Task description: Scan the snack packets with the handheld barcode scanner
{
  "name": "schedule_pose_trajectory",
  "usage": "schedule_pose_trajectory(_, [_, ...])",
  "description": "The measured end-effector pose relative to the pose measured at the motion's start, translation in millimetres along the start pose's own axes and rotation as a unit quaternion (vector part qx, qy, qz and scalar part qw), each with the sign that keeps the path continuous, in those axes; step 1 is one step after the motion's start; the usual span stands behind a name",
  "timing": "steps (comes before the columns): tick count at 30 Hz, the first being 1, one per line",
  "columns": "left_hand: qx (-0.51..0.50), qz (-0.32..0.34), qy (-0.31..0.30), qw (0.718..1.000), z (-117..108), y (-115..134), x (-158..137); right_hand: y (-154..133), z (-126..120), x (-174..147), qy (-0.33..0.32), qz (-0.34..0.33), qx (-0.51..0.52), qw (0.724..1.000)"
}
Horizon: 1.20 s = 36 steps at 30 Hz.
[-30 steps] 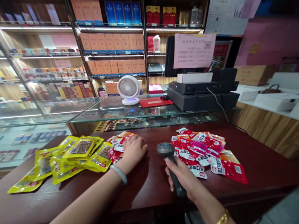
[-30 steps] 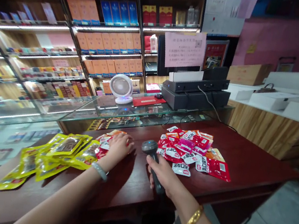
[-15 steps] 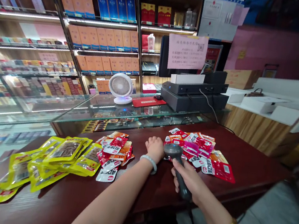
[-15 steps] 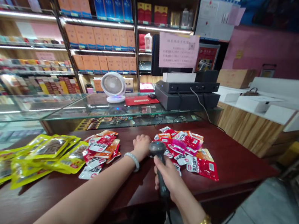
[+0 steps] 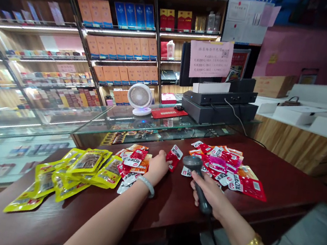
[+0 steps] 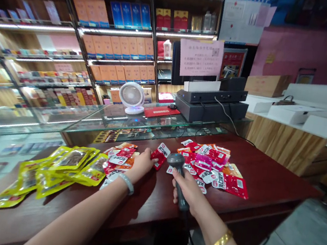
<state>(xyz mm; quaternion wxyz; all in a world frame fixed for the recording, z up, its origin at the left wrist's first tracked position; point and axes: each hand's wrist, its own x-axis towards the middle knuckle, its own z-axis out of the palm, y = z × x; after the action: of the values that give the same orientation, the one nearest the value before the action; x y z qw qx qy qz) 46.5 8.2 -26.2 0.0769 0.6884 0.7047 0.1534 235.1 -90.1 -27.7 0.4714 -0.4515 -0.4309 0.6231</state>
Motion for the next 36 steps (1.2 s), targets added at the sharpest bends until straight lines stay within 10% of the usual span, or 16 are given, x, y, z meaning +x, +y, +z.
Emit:
schedule_pose_trajectory(17, [-0.128, -0.026, 0.081, 0.988, -24, -49, -18, 4, 55, -2, -0.156, 0.011, -0.007, 0.988])
schedule_pose_trajectory(30, [0.113, -0.138, 0.101, 0.979, -71, -104, -13, 11, 16, -27, -0.088, 0.026, 0.016, 0.996])
schedule_pose_trajectory(36, [0.099, -0.005, 0.179, 0.979, -44, -49, -26, 9, -2, -38, -0.029, 0.014, 0.003, 0.999])
